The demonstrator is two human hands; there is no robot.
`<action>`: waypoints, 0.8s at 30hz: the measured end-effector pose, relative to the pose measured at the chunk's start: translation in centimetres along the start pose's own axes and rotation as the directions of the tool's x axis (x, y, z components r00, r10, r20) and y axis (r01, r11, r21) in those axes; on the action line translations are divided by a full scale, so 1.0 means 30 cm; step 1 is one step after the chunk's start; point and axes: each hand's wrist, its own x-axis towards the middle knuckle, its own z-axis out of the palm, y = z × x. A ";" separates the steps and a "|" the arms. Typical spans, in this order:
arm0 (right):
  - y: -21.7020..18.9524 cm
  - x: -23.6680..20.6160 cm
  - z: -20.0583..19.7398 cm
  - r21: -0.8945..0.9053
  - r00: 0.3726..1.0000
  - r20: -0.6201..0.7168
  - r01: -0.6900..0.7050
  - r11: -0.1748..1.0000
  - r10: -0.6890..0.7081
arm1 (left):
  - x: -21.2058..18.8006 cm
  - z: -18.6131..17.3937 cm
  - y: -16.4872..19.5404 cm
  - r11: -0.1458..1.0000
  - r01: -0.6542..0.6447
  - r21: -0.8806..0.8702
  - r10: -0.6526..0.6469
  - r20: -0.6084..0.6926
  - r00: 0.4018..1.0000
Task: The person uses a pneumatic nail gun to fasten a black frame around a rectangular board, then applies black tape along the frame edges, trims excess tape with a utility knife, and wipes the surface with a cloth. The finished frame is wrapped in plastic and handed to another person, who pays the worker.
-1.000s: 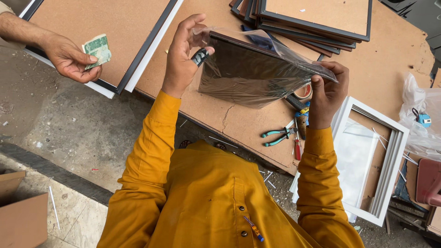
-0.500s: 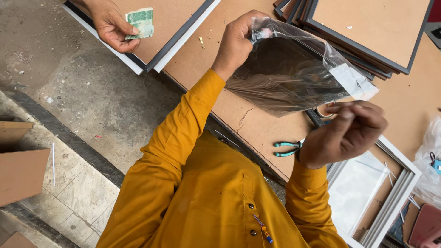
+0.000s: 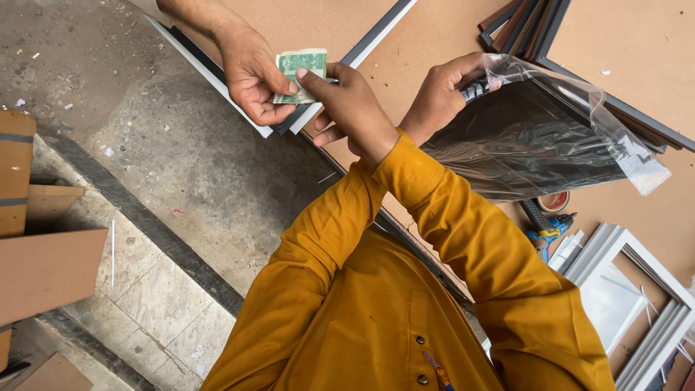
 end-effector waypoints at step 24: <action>0.187 -0.594 -0.281 0.129 0.944 -0.240 0.264 0.956 -0.228 | -0.305 -0.121 0.287 0.711 0.335 -0.618 -0.271 0.198 0.942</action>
